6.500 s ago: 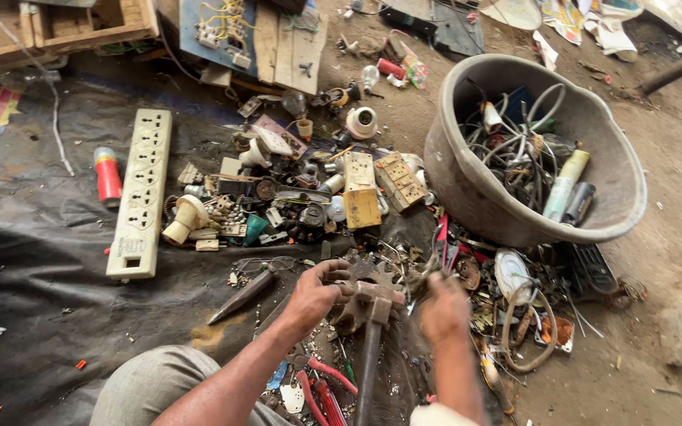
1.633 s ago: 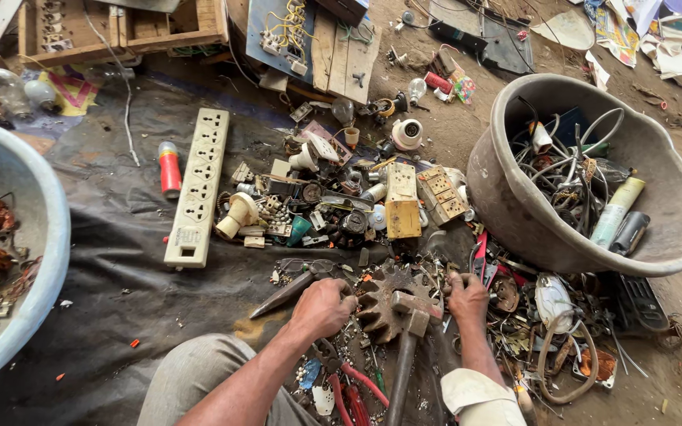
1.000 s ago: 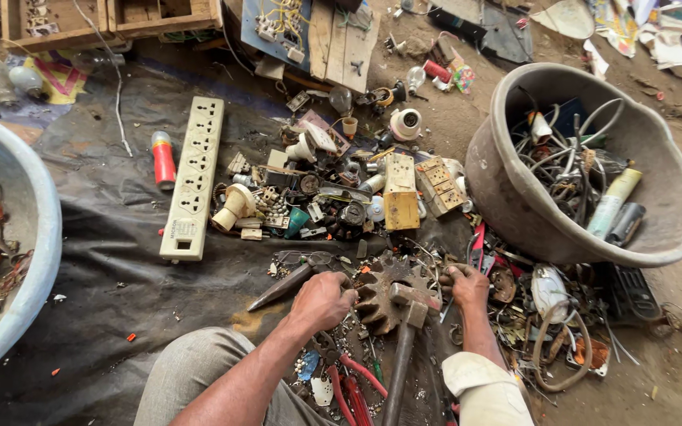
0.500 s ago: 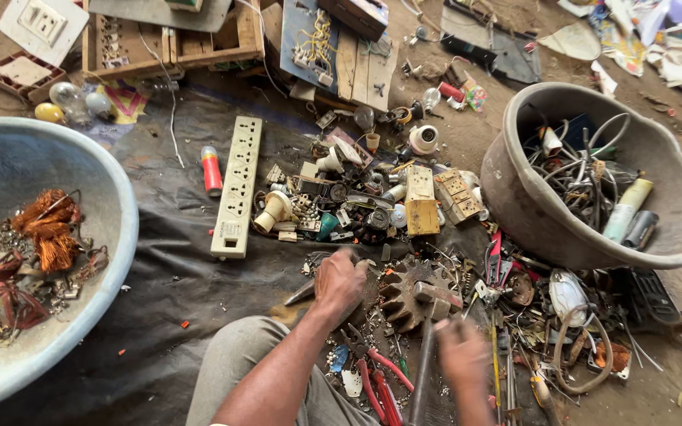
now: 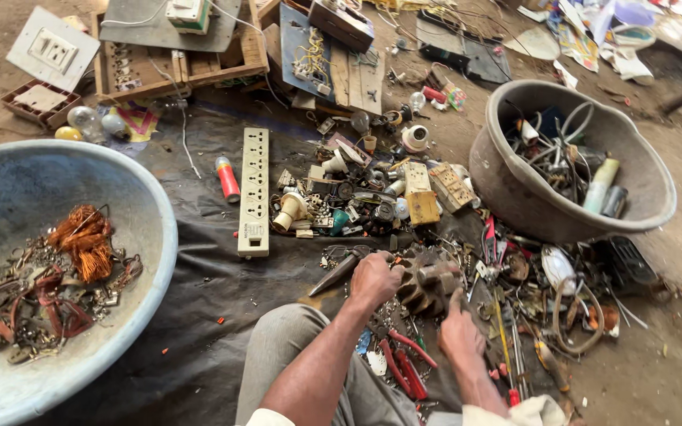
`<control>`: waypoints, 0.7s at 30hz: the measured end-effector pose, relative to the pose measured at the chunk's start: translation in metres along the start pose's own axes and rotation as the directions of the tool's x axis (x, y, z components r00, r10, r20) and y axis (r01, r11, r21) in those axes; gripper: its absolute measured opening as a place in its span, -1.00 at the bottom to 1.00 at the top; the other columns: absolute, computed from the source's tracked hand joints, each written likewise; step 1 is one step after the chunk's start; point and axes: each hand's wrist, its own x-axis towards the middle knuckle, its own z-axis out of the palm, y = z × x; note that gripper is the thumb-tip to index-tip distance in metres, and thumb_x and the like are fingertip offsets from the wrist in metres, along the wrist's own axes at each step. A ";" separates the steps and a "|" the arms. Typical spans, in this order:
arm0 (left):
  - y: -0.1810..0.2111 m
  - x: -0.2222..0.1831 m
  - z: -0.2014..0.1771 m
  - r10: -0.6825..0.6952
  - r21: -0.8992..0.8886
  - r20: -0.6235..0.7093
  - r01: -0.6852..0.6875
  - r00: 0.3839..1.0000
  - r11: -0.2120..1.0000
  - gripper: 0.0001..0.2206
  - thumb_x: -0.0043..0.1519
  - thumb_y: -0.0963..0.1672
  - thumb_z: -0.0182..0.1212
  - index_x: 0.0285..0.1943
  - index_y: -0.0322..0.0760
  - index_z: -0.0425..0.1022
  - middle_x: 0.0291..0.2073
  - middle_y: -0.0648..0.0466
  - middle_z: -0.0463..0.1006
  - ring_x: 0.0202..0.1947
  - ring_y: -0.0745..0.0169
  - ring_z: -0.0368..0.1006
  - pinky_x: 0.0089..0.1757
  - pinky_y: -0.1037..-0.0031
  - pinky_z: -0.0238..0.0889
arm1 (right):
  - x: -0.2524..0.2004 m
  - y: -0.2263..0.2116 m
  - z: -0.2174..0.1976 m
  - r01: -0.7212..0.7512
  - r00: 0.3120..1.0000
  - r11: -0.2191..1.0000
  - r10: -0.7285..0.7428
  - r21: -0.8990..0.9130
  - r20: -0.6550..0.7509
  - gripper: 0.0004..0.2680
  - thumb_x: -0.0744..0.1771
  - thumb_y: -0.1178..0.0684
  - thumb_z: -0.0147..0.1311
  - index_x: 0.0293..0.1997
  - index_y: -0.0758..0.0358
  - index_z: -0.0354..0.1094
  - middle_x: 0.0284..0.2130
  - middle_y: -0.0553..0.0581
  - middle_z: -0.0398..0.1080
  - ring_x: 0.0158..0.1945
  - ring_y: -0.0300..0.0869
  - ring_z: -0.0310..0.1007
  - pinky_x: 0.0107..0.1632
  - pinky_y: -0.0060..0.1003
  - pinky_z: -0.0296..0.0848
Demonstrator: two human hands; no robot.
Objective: The person uses a hammer and a screwdriver to dismantle small metal and electronic components from a large metal sprocket.
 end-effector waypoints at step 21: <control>-0.013 -0.034 -0.007 -0.039 -0.032 -0.010 0.039 0.999 0.999 -0.70 0.21 -0.06 0.20 0.07 -0.22 0.60 -0.10 -0.14 0.64 -0.09 0.00 0.58 0.02 0.21 0.40 | 0.046 -0.046 -0.010 -0.197 0.938 0.976 0.216 -0.094 0.270 -0.34 0.37 0.02 -0.08 0.53 0.61 -0.52 0.15 0.39 0.44 0.13 0.15 0.53 0.14 0.14 0.43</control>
